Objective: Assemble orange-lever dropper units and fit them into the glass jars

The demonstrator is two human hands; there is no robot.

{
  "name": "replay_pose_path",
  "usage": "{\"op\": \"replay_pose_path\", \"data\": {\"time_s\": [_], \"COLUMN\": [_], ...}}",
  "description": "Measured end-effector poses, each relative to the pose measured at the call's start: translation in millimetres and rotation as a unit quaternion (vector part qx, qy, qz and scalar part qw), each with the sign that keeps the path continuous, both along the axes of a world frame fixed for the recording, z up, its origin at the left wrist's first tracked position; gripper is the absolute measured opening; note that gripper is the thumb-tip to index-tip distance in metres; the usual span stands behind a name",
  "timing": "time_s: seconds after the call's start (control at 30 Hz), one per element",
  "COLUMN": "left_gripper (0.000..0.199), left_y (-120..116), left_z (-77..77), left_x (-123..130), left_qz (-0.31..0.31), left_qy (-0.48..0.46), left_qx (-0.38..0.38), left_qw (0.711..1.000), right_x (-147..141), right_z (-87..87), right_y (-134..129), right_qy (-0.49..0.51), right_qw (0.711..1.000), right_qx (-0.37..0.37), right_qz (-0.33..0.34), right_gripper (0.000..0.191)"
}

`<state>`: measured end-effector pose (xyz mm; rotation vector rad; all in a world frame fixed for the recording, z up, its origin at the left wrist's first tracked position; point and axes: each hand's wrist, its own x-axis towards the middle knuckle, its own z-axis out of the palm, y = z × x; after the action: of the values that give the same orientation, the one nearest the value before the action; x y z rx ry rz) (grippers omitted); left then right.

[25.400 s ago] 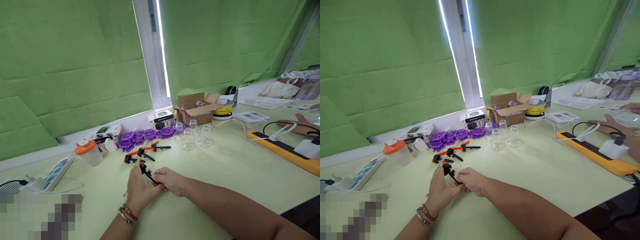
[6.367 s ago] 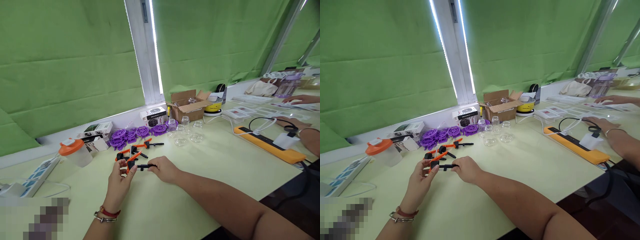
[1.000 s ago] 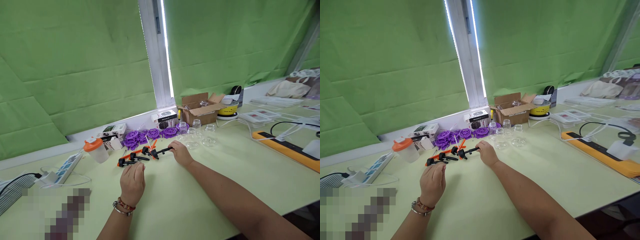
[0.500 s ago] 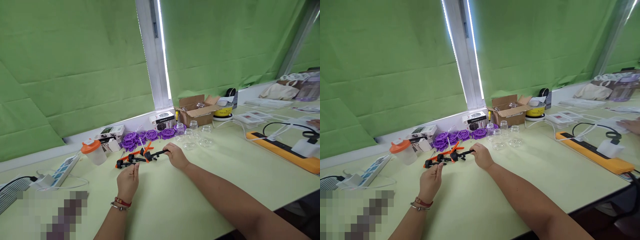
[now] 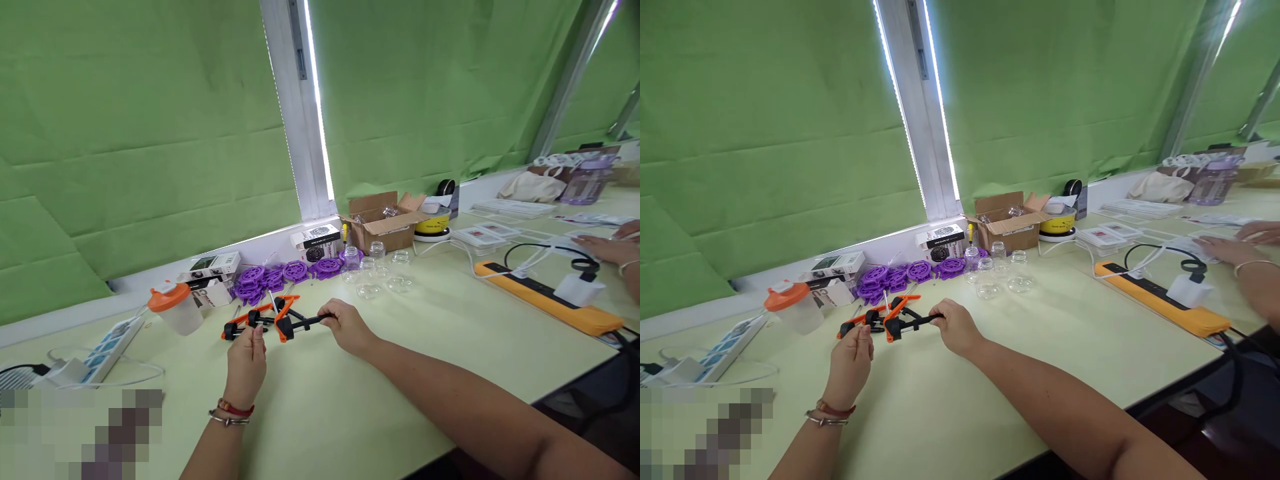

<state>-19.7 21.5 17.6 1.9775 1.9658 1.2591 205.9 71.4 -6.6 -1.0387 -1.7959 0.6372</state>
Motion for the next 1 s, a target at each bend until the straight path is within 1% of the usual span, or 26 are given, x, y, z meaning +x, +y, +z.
{"op": "replay_pose_path", "data": {"time_s": [0.13, 0.27, 0.43, 0.53, 0.63, 0.8, 1.0], "left_gripper": [0.037, 0.035, 0.014, 0.012, 0.019, 0.015, 0.017], "left_y": [-2, 0, 4, 6, 8, 9, 6], "left_z": [1.3, -2.2, -8.8, -10.5, -10.7, -8.8, -4.3], "left_x": [5, 8, 10, 8, 1, -5, -3], "left_qz": [-0.036, -0.062, -0.112, -0.111, -0.105, -0.109, -0.105], "left_qy": [-0.031, -0.068, -0.14, -0.128, -0.115, -0.135, -0.154], "left_qx": [-0.023, -0.065, -0.092, -0.093, -0.1, -0.109, -0.1], "left_qw": [0.999, 0.994, 0.979, 0.981, 0.983, 0.979, 0.977], "right_x": [3, 7, 10, 11, 11, 13, 15], "right_z": [-5.3, -3.5, 1.9, 2.5, 2.2, 2.7, 3.6], "right_y": [1, 3, 1, 2, 5, 8, 7], "right_qy": [-0.01, -0.029, -0.05, -0.055, -0.061, -0.064, -0.057], "right_qw": [1.0, 1.0, 0.999, 0.998, 0.998, 0.998, 0.998], "right_qx": [-0.008, 0.0, 0.012, 0.013, 0.008, 0.004, 0.004], "right_qz": [-0.01, -0.004, 0.014, 0.019, 0.019, 0.019, 0.02], "right_gripper": [0.016, 0.016, 0.019, 0.019, 0.019, 0.018, 0.018]}}
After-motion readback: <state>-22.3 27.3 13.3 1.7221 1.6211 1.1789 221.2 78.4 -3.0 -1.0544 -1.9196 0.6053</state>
